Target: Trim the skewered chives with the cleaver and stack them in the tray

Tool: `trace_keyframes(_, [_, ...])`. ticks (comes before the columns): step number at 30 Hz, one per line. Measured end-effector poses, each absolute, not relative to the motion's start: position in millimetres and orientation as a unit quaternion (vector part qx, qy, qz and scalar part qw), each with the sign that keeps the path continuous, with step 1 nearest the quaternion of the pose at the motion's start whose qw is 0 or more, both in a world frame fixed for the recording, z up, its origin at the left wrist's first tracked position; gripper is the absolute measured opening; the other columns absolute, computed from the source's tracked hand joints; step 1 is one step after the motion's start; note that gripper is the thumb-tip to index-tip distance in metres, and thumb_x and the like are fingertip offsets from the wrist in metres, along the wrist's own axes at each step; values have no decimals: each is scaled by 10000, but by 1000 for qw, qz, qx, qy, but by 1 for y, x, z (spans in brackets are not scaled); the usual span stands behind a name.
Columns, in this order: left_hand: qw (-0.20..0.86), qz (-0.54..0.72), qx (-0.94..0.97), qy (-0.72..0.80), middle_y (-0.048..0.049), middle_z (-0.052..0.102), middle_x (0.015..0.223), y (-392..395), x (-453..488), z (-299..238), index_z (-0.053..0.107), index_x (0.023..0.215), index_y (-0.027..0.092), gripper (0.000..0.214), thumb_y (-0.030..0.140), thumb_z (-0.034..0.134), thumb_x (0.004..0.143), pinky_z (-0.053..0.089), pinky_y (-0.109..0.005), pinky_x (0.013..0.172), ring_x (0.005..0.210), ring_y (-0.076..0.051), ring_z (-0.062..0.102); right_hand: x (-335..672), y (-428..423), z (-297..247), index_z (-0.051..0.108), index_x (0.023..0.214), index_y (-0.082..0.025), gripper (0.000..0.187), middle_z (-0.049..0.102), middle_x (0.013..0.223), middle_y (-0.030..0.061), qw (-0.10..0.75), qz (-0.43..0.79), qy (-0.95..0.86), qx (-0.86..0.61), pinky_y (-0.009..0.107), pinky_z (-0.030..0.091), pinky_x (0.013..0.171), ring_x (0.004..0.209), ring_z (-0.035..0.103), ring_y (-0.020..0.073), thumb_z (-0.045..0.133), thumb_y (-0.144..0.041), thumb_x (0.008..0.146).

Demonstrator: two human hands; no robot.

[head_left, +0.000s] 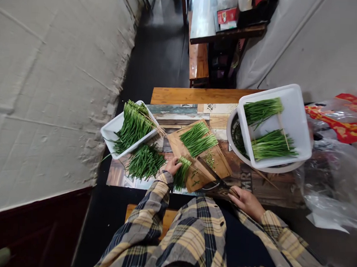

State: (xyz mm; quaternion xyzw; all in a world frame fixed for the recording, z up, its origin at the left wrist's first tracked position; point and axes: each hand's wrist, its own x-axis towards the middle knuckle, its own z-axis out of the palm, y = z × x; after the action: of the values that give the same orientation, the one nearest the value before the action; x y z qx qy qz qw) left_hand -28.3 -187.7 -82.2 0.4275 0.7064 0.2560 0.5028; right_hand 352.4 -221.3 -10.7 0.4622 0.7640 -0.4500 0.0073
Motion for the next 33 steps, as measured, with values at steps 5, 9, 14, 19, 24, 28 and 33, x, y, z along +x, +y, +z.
trace_keyframes(5, [461, 191, 470, 728, -1, 663, 797, -202, -4, -82, 623, 875, 168, 180, 183, 586, 700, 479, -313, 807, 806, -162, 601, 345, -223, -9, 532, 842, -227, 305, 623, 703, 14, 31, -432, 785, 442, 253, 396, 607, 663, 599, 166, 359, -472, 899])
trace_keyframes(9, [416, 151, 495, 748, -18, 646, 810, -207, 22, -79, 624, 906, 187, 171, 201, 566, 746, 463, -342, 829, 827, -183, 589, 334, -223, -15, 541, 866, -210, 323, 641, 722, 39, 25, -409, 797, 443, 264, 412, 618, 709, 621, 189, 364, -479, 895])
trace_keyframes(14, [301, 119, 535, 780, -97, 588, 1090, -211, 36, -63, 591, 1079, 195, 310, 248, 567, 774, 403, -394, 930, 1054, -244, 516, 327, -224, -18, 534, 838, -207, 308, 631, 683, 34, 13, -392, 809, 437, 264, 421, 601, 657, 619, 184, 355, -449, 906])
trace_keyframes(19, [164, 62, 613, 771, -161, 404, 1388, -228, 46, -53, 346, 1366, 120, 606, 303, 518, 814, 322, -419, 1035, 1265, -279, 375, 326, -230, -15, 534, 868, -200, 307, 644, 707, 42, 5, -374, 816, 441, 263, 438, 609, 683, 636, 188, 352, -443, 913])
trace_keyframes(24, [150, 19, 661, 735, -184, 211, 1500, -247, 64, -71, 195, 1423, 49, 758, 390, 495, 815, 180, -466, 1117, 1396, -292, 149, 318, -239, -14, 544, 914, -197, 291, 668, 752, 52, -14, -376, 808, 453, 254, 453, 635, 699, 651, 183, 370, -431, 907])
trace_keyframes(28, [151, 4, 659, 736, -182, 164, 1511, -251, 66, -89, 186, 1425, 40, 725, 369, 455, 837, 162, -479, 1123, 1404, -289, 107, 309, -244, -13, 548, 968, -195, 315, 682, 801, 64, -13, -383, 799, 464, 255, 466, 642, 750, 664, 195, 362, -440, 904])
trace_keyframes(33, [156, 10, 656, 738, -152, 122, 1525, -251, 63, -94, 170, 1438, 75, 711, 367, 438, 848, 144, -480, 1131, 1411, -272, 53, 304, -242, -11, 551, 963, -202, 336, 675, 805, 66, 6, -385, 795, 468, 259, 471, 644, 760, 665, 202, 341, -458, 904])
